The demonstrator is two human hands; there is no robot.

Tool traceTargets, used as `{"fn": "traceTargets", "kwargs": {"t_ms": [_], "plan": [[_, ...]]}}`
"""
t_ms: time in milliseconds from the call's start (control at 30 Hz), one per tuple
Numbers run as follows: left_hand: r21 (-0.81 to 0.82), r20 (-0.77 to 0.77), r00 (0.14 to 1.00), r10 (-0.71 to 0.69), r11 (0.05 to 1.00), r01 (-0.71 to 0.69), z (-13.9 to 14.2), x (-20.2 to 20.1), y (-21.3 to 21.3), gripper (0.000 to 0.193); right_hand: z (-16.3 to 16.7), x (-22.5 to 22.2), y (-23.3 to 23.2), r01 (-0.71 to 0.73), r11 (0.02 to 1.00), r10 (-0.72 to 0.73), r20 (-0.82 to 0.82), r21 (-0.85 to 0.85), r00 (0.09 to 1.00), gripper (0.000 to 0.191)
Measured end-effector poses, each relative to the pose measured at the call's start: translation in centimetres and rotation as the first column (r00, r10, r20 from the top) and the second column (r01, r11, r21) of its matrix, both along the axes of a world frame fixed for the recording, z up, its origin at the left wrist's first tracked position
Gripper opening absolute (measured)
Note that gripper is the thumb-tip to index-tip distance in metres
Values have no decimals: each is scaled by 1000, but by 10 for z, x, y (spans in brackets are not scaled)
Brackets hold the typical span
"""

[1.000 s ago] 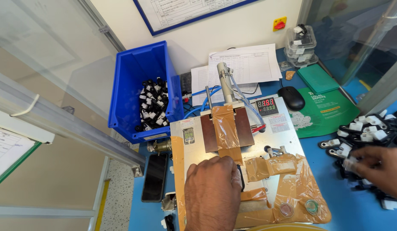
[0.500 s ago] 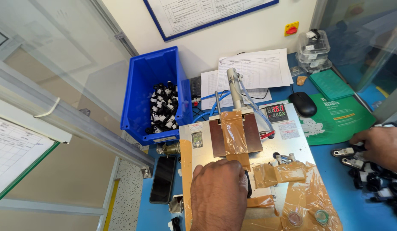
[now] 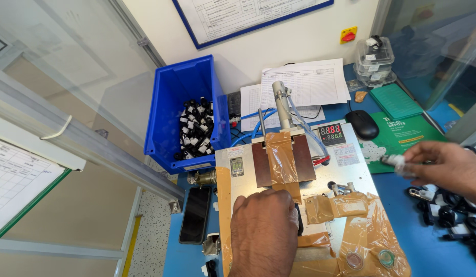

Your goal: The person picks black plastic parts from a blue bin and from the bench, places each part into the fixture of a small bench-top press machine, and presses it, then sets the pressed part onto a growing pile on the right side of the workbench. The cycle is repeated continuously throughout the episode.

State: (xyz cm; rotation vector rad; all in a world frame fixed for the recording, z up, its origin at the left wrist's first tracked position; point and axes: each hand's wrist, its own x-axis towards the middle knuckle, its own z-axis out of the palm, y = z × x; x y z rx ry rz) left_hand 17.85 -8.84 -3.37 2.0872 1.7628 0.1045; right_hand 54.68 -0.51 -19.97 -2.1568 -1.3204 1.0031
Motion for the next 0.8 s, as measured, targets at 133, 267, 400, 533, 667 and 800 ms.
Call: {"fn": "traceTargets", "kwargs": {"t_ms": [133,267,400,533,667,800], "plan": [[21,7,1000,7,1000,-7,-1,-1,-2,17,-5,-19,-19,107,989,-112,-34,-105,993,37],[48,4,1000,-17,999,17,-3,-1,-1,16,1,-30,-28,264,961,-222,-345,79,912,41],[65,-17,999,-47,997,48,-3,-4,-1,17,6,-28,-36,389,892,-298,-350,228,888,37],[31,-33,996,-83,996,84,0,-4,-2,11,4,-26,-45,290,937,-277,-89,196,957,35],[-30,6,999,-36,999,36,4,-2,-3,15,-2,-25,-35,156,985,-173,318,80,932,38],[-18,-2,998,-60,998,60,6,-3,-3,11,-8,-19,-12,-17,998,50,600,-61,798,54]]}}
